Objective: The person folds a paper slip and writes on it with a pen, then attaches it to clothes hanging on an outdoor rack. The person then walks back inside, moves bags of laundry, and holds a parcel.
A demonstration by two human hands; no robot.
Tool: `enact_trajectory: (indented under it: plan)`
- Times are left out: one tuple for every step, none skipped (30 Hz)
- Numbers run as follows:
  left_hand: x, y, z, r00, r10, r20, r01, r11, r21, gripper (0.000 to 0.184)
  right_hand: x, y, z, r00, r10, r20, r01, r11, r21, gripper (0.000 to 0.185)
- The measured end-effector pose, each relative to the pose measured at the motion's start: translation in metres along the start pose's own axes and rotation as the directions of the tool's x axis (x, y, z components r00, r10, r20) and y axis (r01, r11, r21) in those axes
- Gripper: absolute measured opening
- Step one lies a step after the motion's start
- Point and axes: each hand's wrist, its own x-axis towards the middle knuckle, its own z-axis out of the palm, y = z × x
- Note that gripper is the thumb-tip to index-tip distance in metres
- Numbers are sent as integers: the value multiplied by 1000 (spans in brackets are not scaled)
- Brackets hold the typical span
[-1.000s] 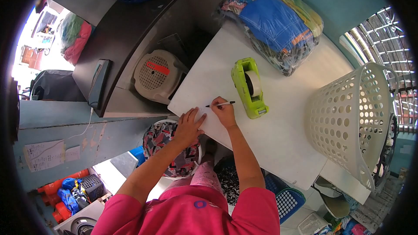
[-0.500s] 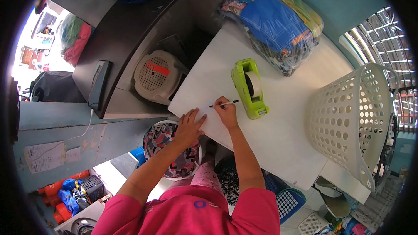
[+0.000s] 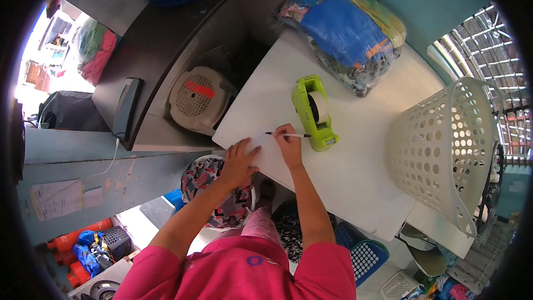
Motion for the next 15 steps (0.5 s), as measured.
enact_trajectory:
  plan:
    - [1, 0, -3, 1000, -9, -17, 9, 999, -44, 63, -6, -4, -3, 999, -27, 30, 27, 1000, -10, 5]
    - [2, -2, -1, 1000, -6, -23, 5, 999, -46, 63, -13, -13, -5, 999, -33, 30, 33, 999, -14, 5]
    - [3, -6, 5, 994, -46, -98, 32, 990, -136, 60, -23, -24, -8, 999, -32, -4, 32, 999, 40, 6]
    - [5, -9, 11, 981, -92, -169, 52, 972, -228, 57, -32, -34, -13, 999, -29, -37, 32, 995, 94, 8]
    - [10, -10, 15, 980, -90, -175, 48, 972, -230, 57, -40, -39, -20, 997, -24, -71, 29, 997, 66, 11]
    - [18, -9, 17, 945, -249, -211, 182, 939, -293, 53, -49, -45, -29, 997, -30, -71, 34, 998, 62, 11]
    - [25, -9, 18, 885, -401, -234, 304, 882, -361, 49, -57, -51, -39, 988, 23, -155, -27, 999, -22, 13]
    - [30, -6, 15, 885, -399, -239, 299, 882, -365, 49, -63, -56, -50, 968, 68, -243, -95, 991, -99, 14]
    - [35, -4, 12, 884, -414, -218, 336, 885, -322, 48, -68, -59, -60, 968, 63, -244, -90, 991, -103, 14]
    - [39, -1, 9, 881, -430, -195, 372, 886, -277, 46, -73, -62, -71, 943, 27, -333, -127, 951, -283, 18]
    - [42, 0, 9, 882, -428, -197, 368, 887, -280, 46, -78, -65, -83, 911, -25, -412, -178, 877, -447, 21]
    - [45, 2, 10, 868, -460, -185, 406, 874, -268, 45, -83, -66, -99, 905, 16, -425, -263, 808, -528, 27]
    - [48, 3, 11, 854, -491, -173, 443, 860, -254, 44, -87, -65, -113, 892, 31, -450, -327, 732, -598, 29]
    - [51, 3, 11, 857, -485, -172, 437, 863, -253, 44, -90, -65, -124, 878, 44, -477, -389, 647, -656, 31]
    - [53, 3, 12, 848, -509, -148, 465, 849, -253, 44, -91, -60, -139, 875, 43, -483, -392, 648, -653, 31]
